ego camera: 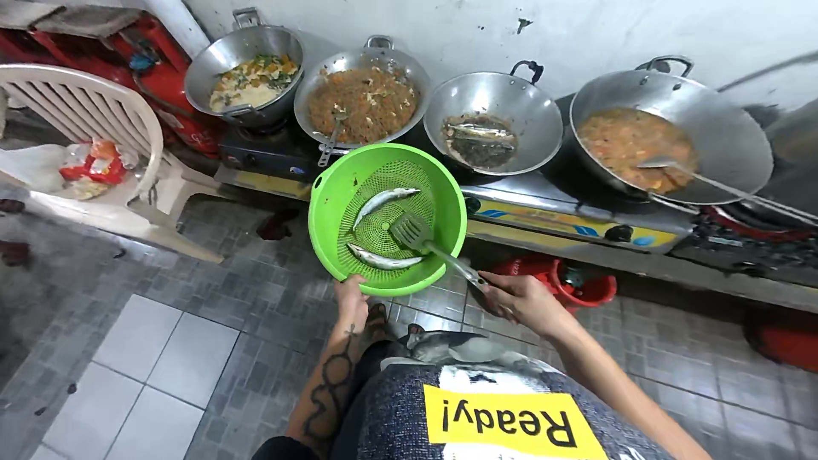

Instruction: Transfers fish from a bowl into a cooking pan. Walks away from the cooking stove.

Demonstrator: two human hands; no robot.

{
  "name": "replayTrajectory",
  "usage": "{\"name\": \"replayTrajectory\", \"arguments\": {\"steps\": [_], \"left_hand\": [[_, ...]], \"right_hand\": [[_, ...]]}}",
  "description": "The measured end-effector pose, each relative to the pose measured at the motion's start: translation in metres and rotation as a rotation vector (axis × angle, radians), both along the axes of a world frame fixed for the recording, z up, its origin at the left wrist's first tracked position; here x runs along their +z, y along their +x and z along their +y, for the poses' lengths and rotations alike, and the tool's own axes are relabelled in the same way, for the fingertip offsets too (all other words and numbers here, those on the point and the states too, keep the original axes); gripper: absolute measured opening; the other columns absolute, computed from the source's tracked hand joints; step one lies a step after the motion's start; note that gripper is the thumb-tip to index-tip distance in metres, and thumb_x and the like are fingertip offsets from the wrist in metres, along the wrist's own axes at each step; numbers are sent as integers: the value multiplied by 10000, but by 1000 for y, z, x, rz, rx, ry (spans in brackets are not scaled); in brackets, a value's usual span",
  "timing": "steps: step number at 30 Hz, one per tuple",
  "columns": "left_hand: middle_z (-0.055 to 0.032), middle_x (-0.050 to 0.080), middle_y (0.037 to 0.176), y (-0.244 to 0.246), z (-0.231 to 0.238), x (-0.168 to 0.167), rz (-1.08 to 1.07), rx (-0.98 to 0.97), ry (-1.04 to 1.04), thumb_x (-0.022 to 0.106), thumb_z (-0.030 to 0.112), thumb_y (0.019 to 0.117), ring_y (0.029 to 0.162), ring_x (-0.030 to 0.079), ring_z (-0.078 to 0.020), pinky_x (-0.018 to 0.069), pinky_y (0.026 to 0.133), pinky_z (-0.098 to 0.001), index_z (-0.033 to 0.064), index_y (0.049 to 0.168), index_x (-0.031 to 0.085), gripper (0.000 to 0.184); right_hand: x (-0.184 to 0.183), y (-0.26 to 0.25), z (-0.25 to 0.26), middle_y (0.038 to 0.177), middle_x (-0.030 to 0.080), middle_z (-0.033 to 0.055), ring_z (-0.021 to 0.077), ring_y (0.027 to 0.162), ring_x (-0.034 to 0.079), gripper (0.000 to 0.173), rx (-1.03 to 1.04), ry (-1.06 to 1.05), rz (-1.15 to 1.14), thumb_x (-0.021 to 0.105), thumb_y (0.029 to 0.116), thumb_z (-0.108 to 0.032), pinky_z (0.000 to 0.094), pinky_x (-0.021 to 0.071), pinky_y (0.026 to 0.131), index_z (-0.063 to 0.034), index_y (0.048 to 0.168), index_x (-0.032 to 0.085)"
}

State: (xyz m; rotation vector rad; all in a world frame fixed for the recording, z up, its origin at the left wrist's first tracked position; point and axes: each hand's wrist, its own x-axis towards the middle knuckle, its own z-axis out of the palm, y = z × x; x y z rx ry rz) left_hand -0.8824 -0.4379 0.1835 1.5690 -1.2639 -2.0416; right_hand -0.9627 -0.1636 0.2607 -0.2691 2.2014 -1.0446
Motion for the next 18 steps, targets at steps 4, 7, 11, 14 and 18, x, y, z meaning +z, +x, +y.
{"name": "replayTrajectory", "arguments": {"steps": [4,7,11,14,18], "left_hand": [[-250,567,1178,3,2,-3,11,-14,-58,534,-121,905,886,626,-284,554,665,-395,5,1478,365,611],[-253,563,1211,4,8,-1,30,-28,-85,544,-117,910,905,634,-285,559,669,-395,4,1484,360,615],[-245,571,1204,5,10,0,54,-48,-95,536,-114,906,902,629,-268,549,665,-383,5,1484,363,615],[-251,578,1219,3,9,3,55,-54,-109,539,-122,899,930,640,-282,561,683,-397,9,1493,364,633],[-257,579,1224,3,6,8,44,-59,-134,547,-135,887,953,640,-293,565,709,-411,-13,1470,389,616]], "right_hand": [[-4,-4,-9,741,624,14,36,509,501,382,-65,-17,-47,538,1081,-173,215,451,504,-16,1426,584],[-26,-7,-27,776,633,13,25,510,509,389,-154,-151,-51,545,1077,-155,193,452,484,5,1431,566],[-56,-1,-47,795,657,18,29,531,538,417,-93,-256,21,534,1076,-169,210,485,511,14,1451,544],[-72,3,-50,750,638,-14,12,501,521,417,-112,-392,-18,540,1069,-143,186,471,476,34,1446,536],[-90,7,-44,688,603,-61,-2,484,510,425,-152,-556,-84,526,1054,-99,173,467,468,51,1451,514]]}}
